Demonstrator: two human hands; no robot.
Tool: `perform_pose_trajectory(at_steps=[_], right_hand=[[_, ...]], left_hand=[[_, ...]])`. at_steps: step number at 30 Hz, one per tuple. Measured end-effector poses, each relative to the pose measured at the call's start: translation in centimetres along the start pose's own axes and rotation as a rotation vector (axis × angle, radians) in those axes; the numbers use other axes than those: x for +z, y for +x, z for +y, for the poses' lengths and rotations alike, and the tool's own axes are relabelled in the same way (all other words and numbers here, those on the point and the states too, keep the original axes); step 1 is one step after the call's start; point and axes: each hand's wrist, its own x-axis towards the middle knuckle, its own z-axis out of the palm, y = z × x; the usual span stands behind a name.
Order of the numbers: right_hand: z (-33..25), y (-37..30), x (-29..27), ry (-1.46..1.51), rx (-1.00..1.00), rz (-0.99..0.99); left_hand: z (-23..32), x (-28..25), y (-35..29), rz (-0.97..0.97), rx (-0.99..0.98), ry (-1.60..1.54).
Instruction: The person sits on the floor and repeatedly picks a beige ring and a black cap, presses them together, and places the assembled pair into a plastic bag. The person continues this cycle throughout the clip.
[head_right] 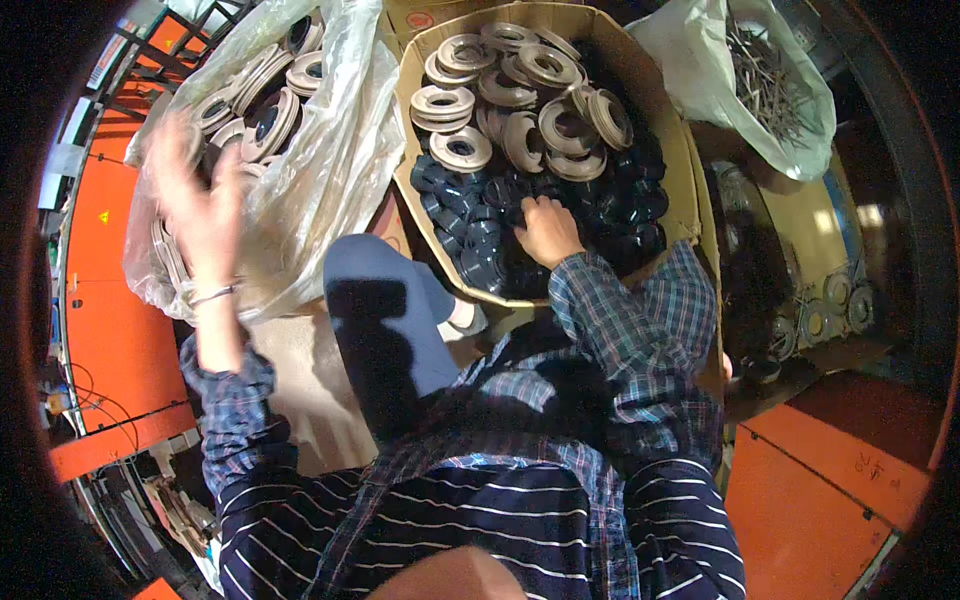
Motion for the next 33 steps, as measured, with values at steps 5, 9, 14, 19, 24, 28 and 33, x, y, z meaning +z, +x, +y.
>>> perform_pose_trajectory(at_steps=[5,9,14,19,24,28,33], right_hand=[[1.0,0.6,2.6,-0.149,-0.108,0.07],[1.6,0.7,2.6,-0.136,-0.026,0.063],[2.8,1.0,2.6,0.056,0.04,0.068],[3.0,1.8,1.8,0.153,0.048,0.156],[2.5,0.9,-6.8,0.914,0.058,0.369],[-3.7,-5.2,-11.7,1.142,-0.276,0.224],[-9.6,-12.5,-12.0,0.21,-0.472,0.429]], left_hand=[[12.6,17.3,-6.1,-0.768,0.246,-0.397],[14.9,28.1,-11.3,-1.199,0.122,-0.083],[17.6,28.7,-14.6,-1.183,0.037,-0.049],[19.7,24.6,-8.0,-1.537,-0.191,-0.453],[16.7,16.3,-6.3,-0.84,-0.775,-1.184],[17.8,8.5,-7.6,-0.672,-1.365,-2.09],[18.5,0.9,-9.8,-0.738,-1.124,-1.926]])
